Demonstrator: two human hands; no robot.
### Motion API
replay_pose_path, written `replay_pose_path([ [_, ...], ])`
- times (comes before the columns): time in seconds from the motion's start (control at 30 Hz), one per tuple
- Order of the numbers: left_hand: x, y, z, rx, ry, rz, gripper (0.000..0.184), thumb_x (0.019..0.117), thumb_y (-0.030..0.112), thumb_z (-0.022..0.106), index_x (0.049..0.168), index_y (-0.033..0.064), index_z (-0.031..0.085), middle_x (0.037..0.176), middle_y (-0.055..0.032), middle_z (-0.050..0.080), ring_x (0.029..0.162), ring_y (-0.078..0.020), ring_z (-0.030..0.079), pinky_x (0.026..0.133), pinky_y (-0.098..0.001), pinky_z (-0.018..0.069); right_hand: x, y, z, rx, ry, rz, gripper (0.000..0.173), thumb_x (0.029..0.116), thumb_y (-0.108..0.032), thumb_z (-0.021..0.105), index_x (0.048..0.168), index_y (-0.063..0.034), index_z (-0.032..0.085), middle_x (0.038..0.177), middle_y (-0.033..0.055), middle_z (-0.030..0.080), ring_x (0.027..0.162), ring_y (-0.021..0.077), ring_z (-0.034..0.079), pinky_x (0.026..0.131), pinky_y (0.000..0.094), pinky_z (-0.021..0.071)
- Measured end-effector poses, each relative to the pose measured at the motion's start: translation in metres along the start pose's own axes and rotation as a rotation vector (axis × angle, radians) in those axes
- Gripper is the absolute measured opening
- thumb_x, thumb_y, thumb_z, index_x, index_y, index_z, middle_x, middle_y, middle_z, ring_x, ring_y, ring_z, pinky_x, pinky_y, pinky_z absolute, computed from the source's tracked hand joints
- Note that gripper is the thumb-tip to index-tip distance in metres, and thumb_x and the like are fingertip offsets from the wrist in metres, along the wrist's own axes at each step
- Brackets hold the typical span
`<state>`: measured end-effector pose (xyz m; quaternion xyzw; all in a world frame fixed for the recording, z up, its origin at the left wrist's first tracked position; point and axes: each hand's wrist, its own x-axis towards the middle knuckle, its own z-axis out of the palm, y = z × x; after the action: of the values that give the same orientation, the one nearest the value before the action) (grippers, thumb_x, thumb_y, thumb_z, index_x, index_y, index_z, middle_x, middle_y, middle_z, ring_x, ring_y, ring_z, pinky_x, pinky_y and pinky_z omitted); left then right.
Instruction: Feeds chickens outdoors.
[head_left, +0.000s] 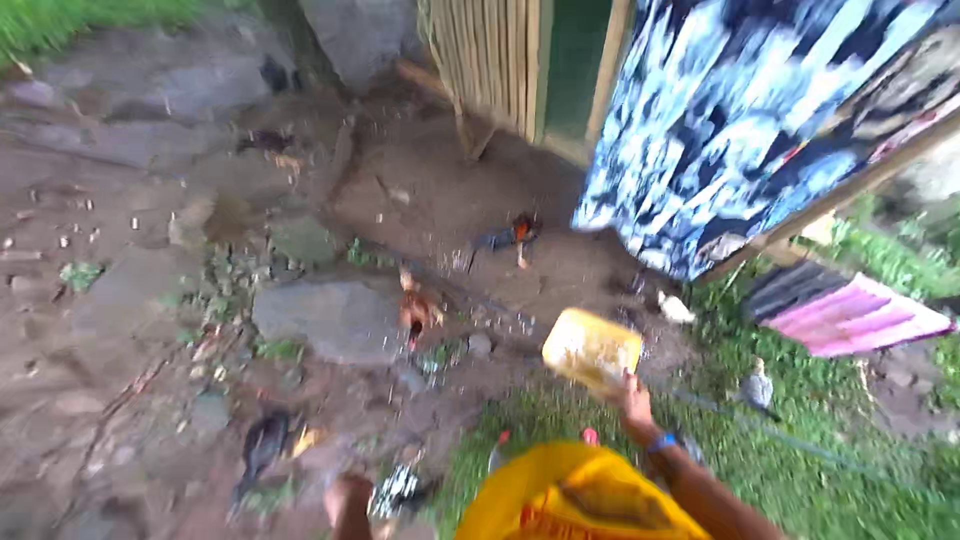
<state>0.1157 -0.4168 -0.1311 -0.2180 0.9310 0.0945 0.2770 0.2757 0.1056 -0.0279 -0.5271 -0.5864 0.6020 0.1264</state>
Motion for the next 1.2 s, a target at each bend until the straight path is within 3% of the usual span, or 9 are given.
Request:
replay_pose_path([
  [0.2,0.009,0.046,-0.047,-0.193,0.021,0.100,0.039,0.1024,0.029,0.060,0.123,-0.0030,0.068,0.128,-0.0313,0.065,0.124,-0.0481,0.061,0.103,-0.0670,0.0465,0.005,0.006,0.018,0.109,0.006,0.051,0.055,0.1133,-0.042,0.029,0.145,0.0004,0.046,0.129,0.0245,0.062,0.101,0.0304,0.073,0.081,0.0463,0.0644],
  [0.33,-0.032,0.148,-0.081,-0.503,-0.049,0.459,0.026,0.0994,0.018,0.067,0.119,0.0005,0.070,0.113,-0.0205,0.072,0.102,-0.0325,0.070,0.094,-0.0551,0.0550,0.002,0.019,0.030,0.052,-0.058,-0.020,0.055,0.1130,-0.041,0.029,0.143,0.0002,0.048,0.128,0.0243,0.063,0.104,0.0299,0.072,0.084,0.0469,0.0648],
  [0.47,-0.111,0.251,-0.114,-0.653,-0.147,0.773,0.023,0.1003,0.015,0.065,0.118,0.0028,0.071,0.113,-0.0145,0.073,0.099,-0.0242,0.070,0.092,-0.0476,0.0572,0.003,0.021,0.047,0.005,-0.133,-0.068,0.056,0.1122,-0.042,0.030,0.146,-0.0007,0.047,0.129,0.0246,0.063,0.107,0.0301,0.072,0.087,0.0480,0.0639],
  [0.6,-0.173,0.325,-0.093,-0.469,-0.261,1.044,0.020,0.0980,0.013,0.063,0.114,0.0066,0.074,0.113,-0.0098,0.074,0.106,-0.0197,0.071,0.098,-0.0453,0.0570,-0.004,0.016,0.063,0.152,-0.227,0.045,0.059,0.1128,-0.045,0.028,0.146,0.0009,0.044,0.127,0.0248,0.065,0.103,0.0322,0.073,0.082,0.0481,0.0656],
  [0.73,-0.189,0.356,-0.051,-0.009,-0.257,1.285,0.030,0.0984,0.018,0.064,0.127,0.0121,0.072,0.136,-0.0125,0.065,0.126,-0.0297,0.062,0.106,-0.0543,0.0518,-0.013,0.012,0.071,0.020,-0.260,-0.074,0.054,0.1126,-0.038,0.029,0.142,0.0018,0.051,0.125,0.0216,0.067,0.103,0.0271,0.073,0.084,0.0461,0.0655],
  [0.9,-0.154,0.354,-0.071,-0.261,0.034,1.092,0.054,0.0915,0.037,0.074,0.141,0.0207,0.063,0.145,-0.0108,0.057,0.131,-0.0305,0.057,0.105,-0.0543,0.0521,-0.014,0.007,0.059,0.094,-0.241,-0.029,0.055,0.1126,-0.040,0.030,0.144,0.0013,0.049,0.126,0.0222,0.067,0.106,0.0294,0.073,0.085,0.0492,0.0660],
  [1.0,-0.107,0.334,-0.070,-0.390,-0.272,0.922,0.076,0.0897,0.043,0.077,0.154,0.0184,0.046,0.141,-0.0183,0.060,0.122,-0.0341,0.063,0.100,-0.0587,0.0536,-0.016,-0.003,0.060,0.027,-0.296,-0.034,0.055,0.1122,-0.041,0.031,0.144,0.0004,0.050,0.126,0.0216,0.066,0.106,0.0286,0.073,0.085,0.0496,0.0654],
  [1.1,-0.081,0.302,-0.060,-0.719,-0.716,0.743,0.069,0.0978,0.035,0.071,0.155,0.0116,0.042,0.139,-0.0160,0.062,0.125,-0.0247,0.064,0.107,-0.0463,0.0536,-0.020,-0.015,0.077,-0.040,-0.347,-0.031,0.056,0.1113,-0.043,0.034,0.143,-0.0010,0.051,0.127,0.0210,0.066,0.106,0.0285,0.073,0.085,0.0492,0.0650],
  [1.2,-0.072,0.268,-0.057,-1.028,-0.818,0.596,0.067,0.0992,0.024,0.064,0.158,0.0113,0.034,0.133,-0.0172,0.065,0.116,-0.0259,0.067,0.098,-0.0459,0.0574,-0.023,-0.025,0.100,-0.079,-0.424,-0.006,0.056,0.1111,-0.045,0.036,0.144,-0.0017,0.051,0.127,0.0214,0.066,0.106,0.0298,0.073,0.086,0.0498,0.0647],
])
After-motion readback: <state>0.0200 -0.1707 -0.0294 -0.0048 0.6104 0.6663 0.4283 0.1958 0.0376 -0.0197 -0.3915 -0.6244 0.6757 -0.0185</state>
